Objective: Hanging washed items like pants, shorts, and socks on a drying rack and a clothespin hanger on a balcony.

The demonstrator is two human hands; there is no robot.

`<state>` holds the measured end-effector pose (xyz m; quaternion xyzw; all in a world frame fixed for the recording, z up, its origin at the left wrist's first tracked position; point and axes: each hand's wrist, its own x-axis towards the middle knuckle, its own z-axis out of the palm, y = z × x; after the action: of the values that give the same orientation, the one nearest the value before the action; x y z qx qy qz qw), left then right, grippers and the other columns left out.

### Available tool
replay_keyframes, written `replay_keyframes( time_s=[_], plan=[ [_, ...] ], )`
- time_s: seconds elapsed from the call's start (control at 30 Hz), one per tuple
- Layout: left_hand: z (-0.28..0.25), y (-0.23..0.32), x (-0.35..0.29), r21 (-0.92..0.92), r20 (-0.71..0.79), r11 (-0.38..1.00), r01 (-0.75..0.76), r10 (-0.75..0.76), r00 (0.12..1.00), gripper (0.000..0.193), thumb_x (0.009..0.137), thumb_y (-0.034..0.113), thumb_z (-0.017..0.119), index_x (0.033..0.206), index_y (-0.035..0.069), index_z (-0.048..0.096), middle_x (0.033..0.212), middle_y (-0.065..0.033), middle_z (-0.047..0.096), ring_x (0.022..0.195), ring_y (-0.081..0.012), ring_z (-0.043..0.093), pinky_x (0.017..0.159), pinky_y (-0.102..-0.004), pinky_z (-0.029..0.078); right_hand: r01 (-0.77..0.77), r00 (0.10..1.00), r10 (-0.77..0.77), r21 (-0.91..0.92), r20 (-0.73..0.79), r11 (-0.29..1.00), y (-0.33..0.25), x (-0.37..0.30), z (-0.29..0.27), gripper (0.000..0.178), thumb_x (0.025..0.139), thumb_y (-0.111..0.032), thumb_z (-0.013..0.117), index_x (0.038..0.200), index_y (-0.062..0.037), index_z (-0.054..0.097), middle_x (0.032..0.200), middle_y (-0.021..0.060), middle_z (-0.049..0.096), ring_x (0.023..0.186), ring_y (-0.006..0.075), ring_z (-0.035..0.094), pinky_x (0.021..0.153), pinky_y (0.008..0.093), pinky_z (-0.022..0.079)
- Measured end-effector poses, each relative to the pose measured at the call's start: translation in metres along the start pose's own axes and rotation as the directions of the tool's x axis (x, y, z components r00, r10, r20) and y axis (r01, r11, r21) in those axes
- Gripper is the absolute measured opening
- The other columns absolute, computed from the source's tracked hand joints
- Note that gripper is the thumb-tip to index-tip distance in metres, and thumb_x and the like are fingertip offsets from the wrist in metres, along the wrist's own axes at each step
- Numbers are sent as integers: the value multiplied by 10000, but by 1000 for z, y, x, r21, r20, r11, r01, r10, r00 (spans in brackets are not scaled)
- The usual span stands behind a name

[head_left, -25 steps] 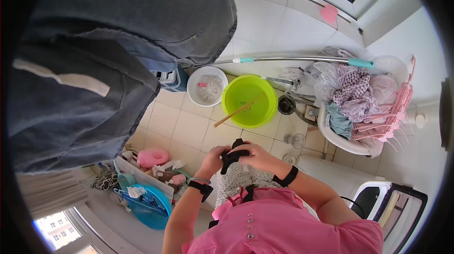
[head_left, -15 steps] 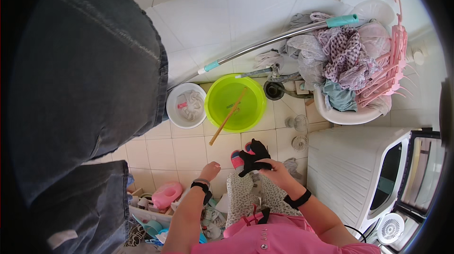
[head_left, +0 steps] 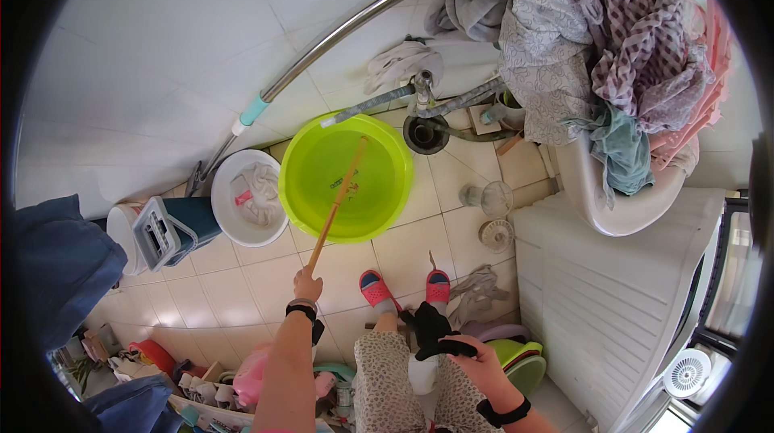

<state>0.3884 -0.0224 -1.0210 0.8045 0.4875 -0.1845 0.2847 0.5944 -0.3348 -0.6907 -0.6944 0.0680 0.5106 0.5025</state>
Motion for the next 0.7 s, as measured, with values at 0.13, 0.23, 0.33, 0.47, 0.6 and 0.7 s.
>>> replay_keyframes(
  time_s=[0.13, 0.23, 0.33, 0.47, 0.6, 0.7],
  plan=[
    [26, 3, 24, 49, 156, 992, 114, -120, 980, 531, 767, 184, 630, 1246, 60, 437, 1154, -199, 559, 1113, -367, 515, 932, -477, 457, 34, 999, -32, -63, 25, 997, 22, 10, -14, 331, 826, 48, 588, 1144, -38, 627, 1132, 56, 616, 1003, 115, 563, 858, 248, 440],
    [33, 6, 29, -31, 177, 961, 275, -265, 948, 541, 786, 196, 624, 1261, 50, 412, 1062, -221, 605, 949, -385, 596, 871, -456, 497, 9, 999, -6, -57, 50, 998, 31, 18, -23, 340, 823, 44, 591, 1148, -50, 625, 1133, 60, 615, 1023, 135, 569, 877, 252, 434],
    [33, 56, 9, -365, 319, 881, 302, -186, 929, 417, 841, 293, 595, 1128, 11, 487, 765, -162, 630, 641, -310, 620, 627, -404, 515, 14, 999, -12, -60, 35, 998, 30, 12, -30, 344, 818, 45, 587, 1146, -50, 620, 1126, 61, 615, 1023, 145, 570, 883, 256, 431],
    [14, 102, -41, -566, 313, 756, 330, -174, 934, 287, 875, 264, 544, 983, -3, 537, 687, -119, 579, 549, -202, 583, 457, -331, 467, 47, 997, -43, -53, 66, 997, 6, -4, -36, 348, 812, 44, 578, 1145, -51, 616, 1105, 56, 616, 999, 155, 572, 877, 260, 430],
    [-35, 130, -104, -567, 278, 756, 326, -196, 940, 295, 875, 254, 547, 974, -25, 547, 722, -136, 599, 602, -243, 599, 536, -371, 495, 133, 989, -126, -91, 79, 987, -18, -26, -46, 346, 812, 47, 586, 1141, -54, 618, 1085, 54, 617, 981, 149, 571, 864, 255, 432],
    [-63, 126, -153, -432, 121, 881, 193, -156, 980, 330, 887, 258, 548, 1020, -43, 566, 775, -176, 625, 689, -309, 618, 647, -410, 500, 231, 969, -224, -56, 105, 971, -42, -44, -51, 332, 814, 49, 598, 1129, -50, 620, 1060, 55, 617, 964, 139, 566, 853, 253, 432]
  ],
)
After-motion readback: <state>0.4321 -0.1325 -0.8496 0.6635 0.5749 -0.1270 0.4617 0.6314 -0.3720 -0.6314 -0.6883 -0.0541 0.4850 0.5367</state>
